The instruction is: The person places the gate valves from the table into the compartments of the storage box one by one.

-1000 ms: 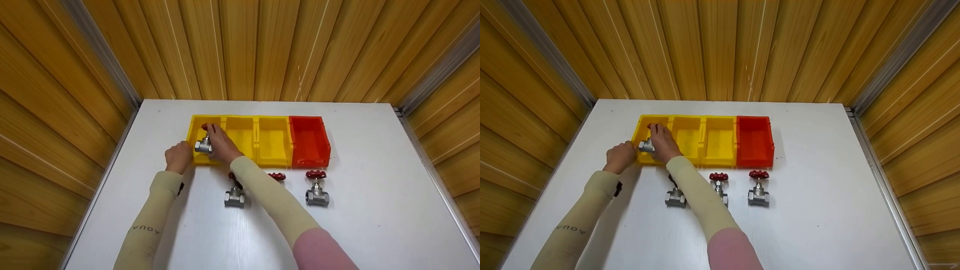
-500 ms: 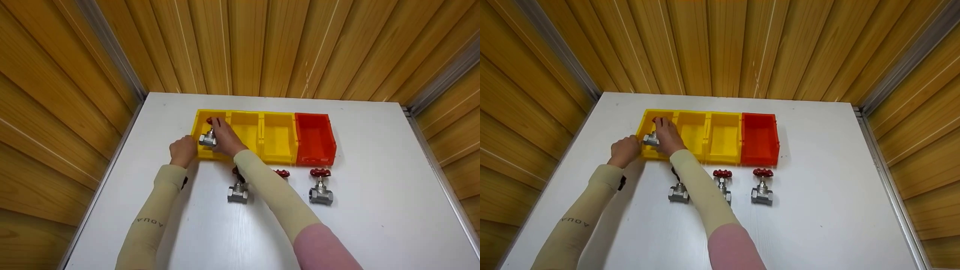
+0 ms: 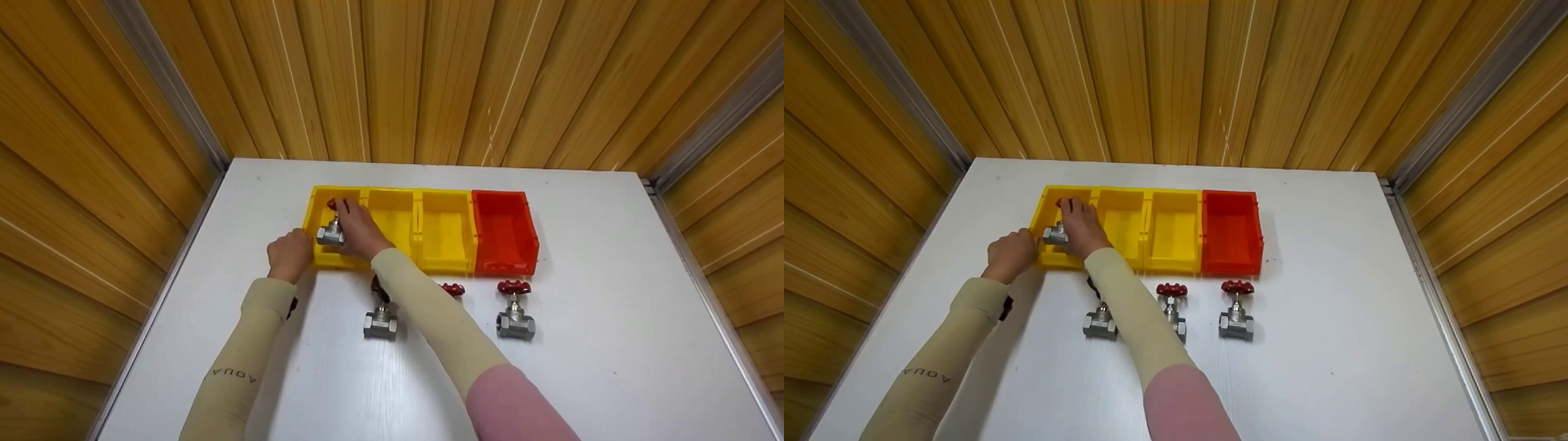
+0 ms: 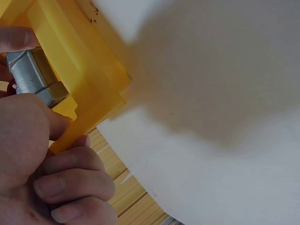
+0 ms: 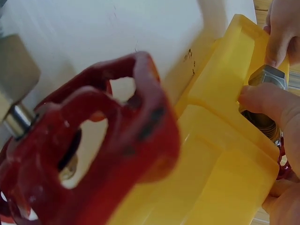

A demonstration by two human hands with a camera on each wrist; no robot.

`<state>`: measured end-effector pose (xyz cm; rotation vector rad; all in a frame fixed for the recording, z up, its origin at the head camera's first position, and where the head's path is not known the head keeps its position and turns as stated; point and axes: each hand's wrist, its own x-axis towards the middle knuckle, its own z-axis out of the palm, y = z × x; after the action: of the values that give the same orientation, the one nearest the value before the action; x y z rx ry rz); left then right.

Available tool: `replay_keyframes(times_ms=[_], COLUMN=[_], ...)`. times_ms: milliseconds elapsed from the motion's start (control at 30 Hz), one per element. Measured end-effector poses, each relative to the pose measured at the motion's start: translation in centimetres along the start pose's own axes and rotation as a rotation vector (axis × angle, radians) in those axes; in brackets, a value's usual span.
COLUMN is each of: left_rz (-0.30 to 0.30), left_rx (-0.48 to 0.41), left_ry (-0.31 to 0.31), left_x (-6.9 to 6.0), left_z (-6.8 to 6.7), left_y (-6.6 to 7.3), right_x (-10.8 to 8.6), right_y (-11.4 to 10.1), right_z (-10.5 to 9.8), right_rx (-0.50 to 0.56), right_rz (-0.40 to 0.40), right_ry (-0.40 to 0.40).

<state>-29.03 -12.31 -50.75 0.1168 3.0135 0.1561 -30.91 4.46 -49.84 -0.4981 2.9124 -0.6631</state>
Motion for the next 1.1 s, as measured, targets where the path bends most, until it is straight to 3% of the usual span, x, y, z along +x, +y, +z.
replay_keyframes(times_ms=[333, 700, 1100], left_rz=[0.005, -0.001, -0.002], left_rx=[-0.005, -0.007, 0.001], left_ry=[-0.002, 0.005, -0.008], left_x=[-0.7, -0.4, 0.2], left_z=[1.5, 1.8, 2.2], left_y=[-0.3, -0.5, -0.4], right_x=[-0.6, 0.2, 0.9], right_y=[0.4, 0.6, 1.1], right_z=[1.9, 2.5, 3.1], right_rx=[-0.067, -0.073, -0.222], right_rz=[-0.008, -0.024, -0.072], right_ry=[0.008, -0.004, 0.020])
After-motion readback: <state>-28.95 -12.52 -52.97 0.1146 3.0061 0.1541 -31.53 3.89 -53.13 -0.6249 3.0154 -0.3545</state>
